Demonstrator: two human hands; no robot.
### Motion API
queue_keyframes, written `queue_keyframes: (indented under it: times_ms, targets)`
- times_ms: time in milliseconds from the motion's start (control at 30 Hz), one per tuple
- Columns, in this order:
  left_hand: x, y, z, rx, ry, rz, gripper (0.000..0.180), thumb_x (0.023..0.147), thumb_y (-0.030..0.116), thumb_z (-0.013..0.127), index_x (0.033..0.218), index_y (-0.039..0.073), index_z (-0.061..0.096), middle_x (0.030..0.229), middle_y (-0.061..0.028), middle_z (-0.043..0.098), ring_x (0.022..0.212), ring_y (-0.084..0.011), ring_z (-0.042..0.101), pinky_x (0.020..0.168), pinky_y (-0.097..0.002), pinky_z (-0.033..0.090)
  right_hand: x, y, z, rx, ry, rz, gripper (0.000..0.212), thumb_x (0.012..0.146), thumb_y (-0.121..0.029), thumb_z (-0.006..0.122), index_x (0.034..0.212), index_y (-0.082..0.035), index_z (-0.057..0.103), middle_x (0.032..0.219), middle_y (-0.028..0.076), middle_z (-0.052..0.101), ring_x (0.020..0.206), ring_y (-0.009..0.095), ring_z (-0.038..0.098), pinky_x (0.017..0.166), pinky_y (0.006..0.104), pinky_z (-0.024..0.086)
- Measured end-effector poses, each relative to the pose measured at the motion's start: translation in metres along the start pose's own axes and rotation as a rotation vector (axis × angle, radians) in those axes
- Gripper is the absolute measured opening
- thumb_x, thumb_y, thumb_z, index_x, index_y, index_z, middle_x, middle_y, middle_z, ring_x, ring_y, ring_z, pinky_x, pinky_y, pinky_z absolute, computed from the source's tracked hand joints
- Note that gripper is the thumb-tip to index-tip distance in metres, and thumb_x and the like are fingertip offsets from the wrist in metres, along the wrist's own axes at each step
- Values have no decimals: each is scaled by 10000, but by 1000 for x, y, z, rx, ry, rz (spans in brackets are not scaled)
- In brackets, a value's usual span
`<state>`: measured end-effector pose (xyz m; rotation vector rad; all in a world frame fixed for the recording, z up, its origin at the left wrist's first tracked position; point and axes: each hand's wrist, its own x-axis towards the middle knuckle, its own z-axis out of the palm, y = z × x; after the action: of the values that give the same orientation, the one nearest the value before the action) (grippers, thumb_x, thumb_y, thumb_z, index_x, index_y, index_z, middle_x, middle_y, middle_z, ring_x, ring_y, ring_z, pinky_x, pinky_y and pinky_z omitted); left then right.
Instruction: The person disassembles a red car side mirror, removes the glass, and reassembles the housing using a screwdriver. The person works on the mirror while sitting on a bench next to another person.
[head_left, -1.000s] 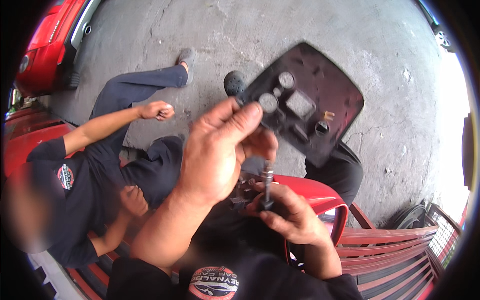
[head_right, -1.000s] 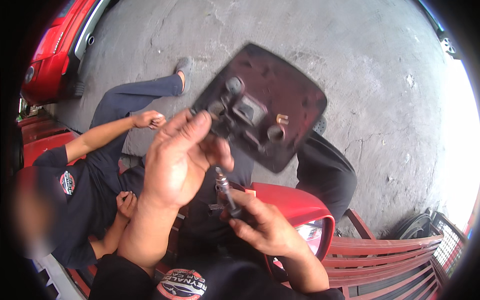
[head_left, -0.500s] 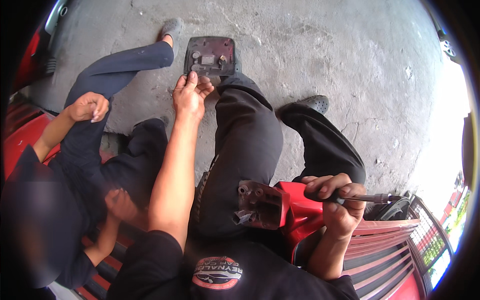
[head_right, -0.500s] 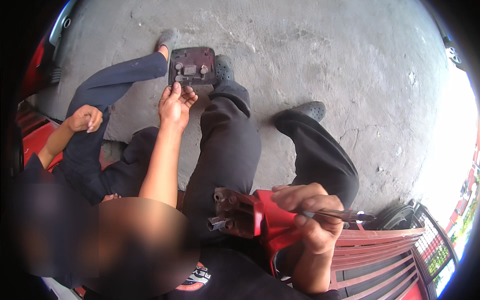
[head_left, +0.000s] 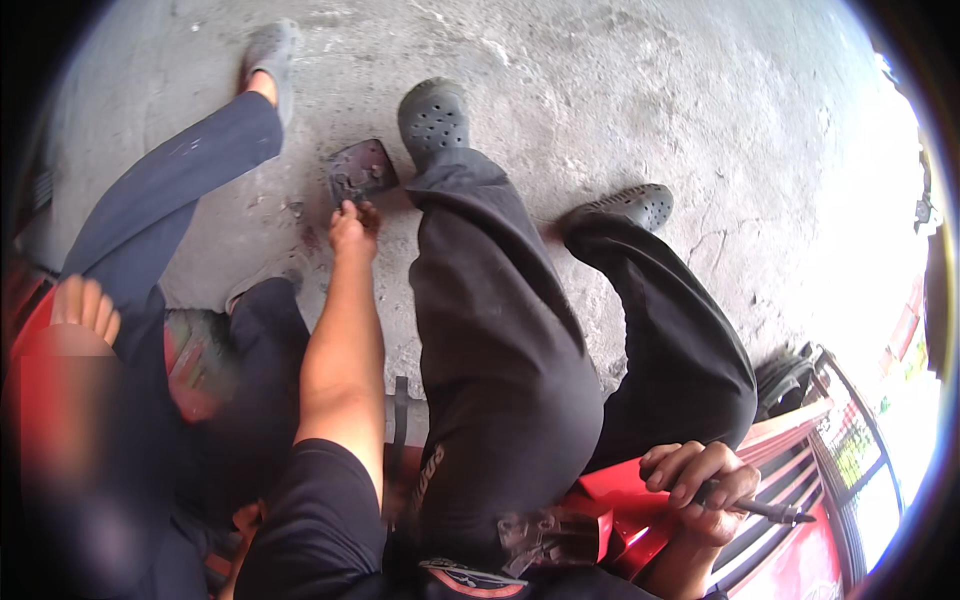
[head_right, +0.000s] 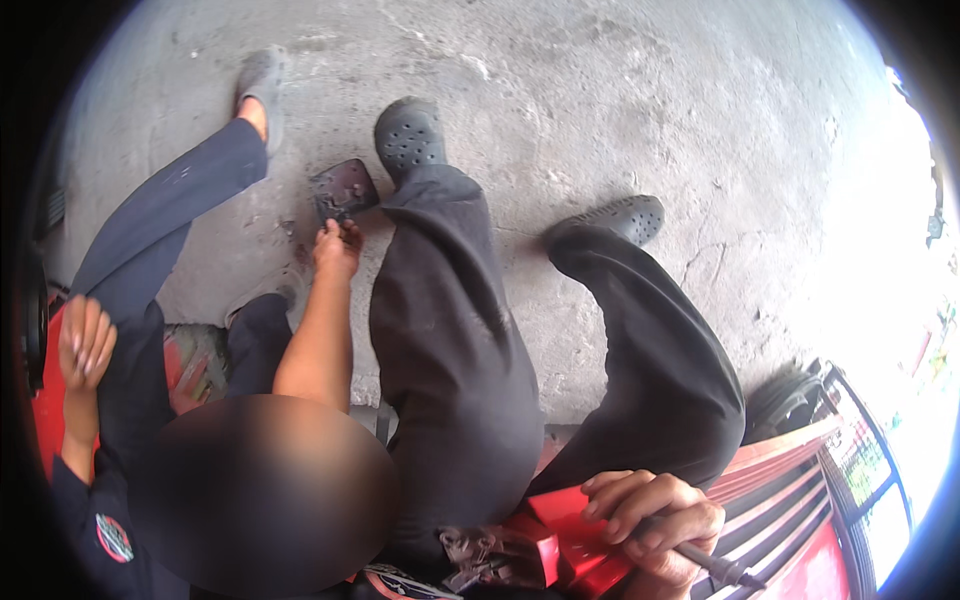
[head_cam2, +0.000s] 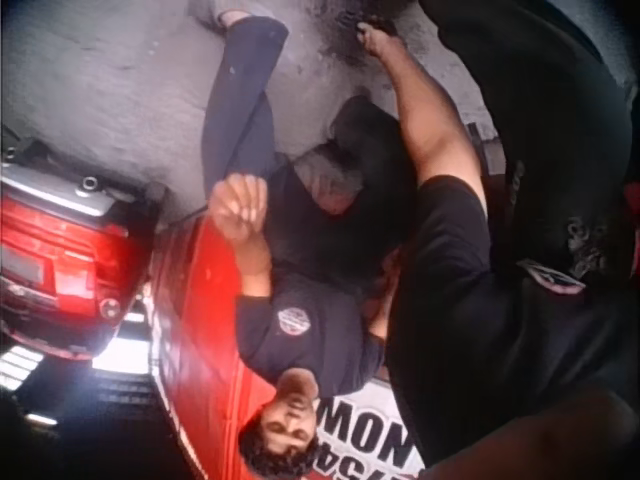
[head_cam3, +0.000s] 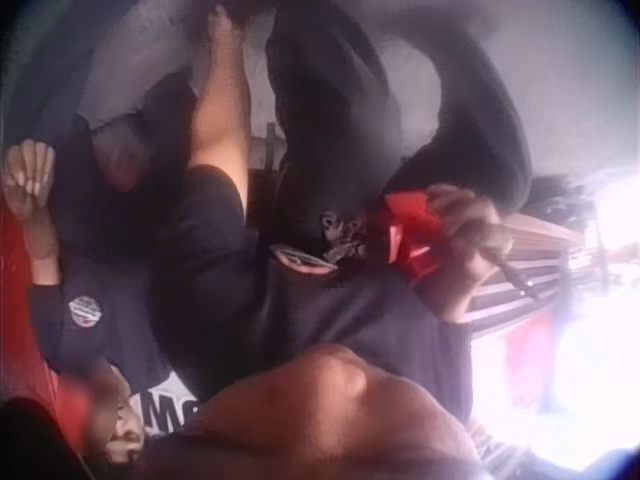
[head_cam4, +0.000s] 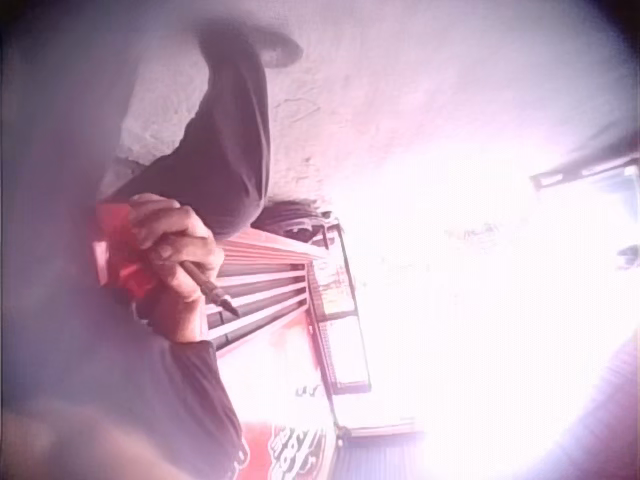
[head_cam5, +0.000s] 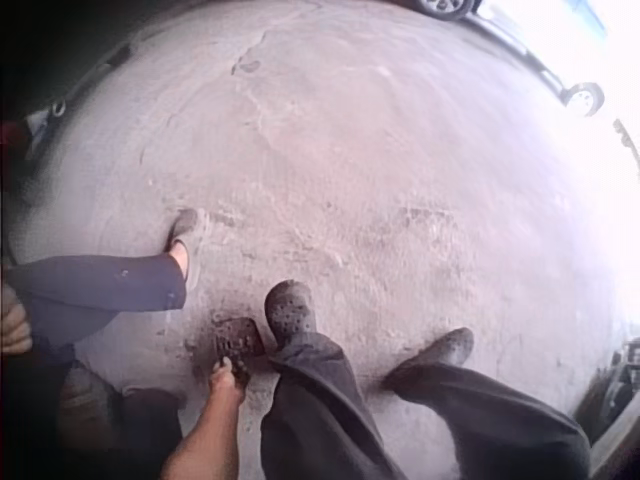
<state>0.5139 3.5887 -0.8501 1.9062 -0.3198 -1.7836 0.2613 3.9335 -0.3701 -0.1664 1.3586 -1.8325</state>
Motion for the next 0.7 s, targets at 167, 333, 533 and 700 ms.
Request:
queue_keyframes:
  times_ms: [167, 333, 533, 700]
  targets:
    - [28, -7, 10, 94, 49, -69, 167, 1133, 311, 504, 1163, 150, 536, 951, -75, 712, 811, -252, 686, 752, -464, 590, 7, 2, -4, -100, -29, 71, 178, 959, -23, 707, 1081, -137, 646, 950, 123, 688, 947, 365, 737, 932, 605, 567]
    - [39, -15, 2, 105, 119, -149, 183, 1126, 272, 521, 1234, 128, 555, 968, -111, 719, 787, -263, 690, 736, -477, 585, 12, 3, -2, -116, -44, 73, 197, 971, -50, 714, 1136, -144, 661, 945, 122, 686, 943, 369, 735, 933, 607, 568]
    - [-28, -4, 11, 614, 182, 92, 253, 1077, 248, 603, 1266, 80, 611, 945, -113, 736, 759, -243, 698, 699, -419, 592, 7, 9, 4, -57, 42, 19, 156, 954, -51, 672, 1108, -24, 663, 987, 216, 685, 962, 389, 725, 929, 589, 562]
    - [-172, 57, 46, 532, -239, 270, 306, 1062, 232, 637, 1291, 29, 648, 979, -116, 766, 798, -174, 718, 725, -333, 600, -8, 3, 2, -161, 100, 159, 304, 940, -14, 603, 1237, 29, 556, 1108, 197, 665, 1009, 305, 687, 867, 398, 550]
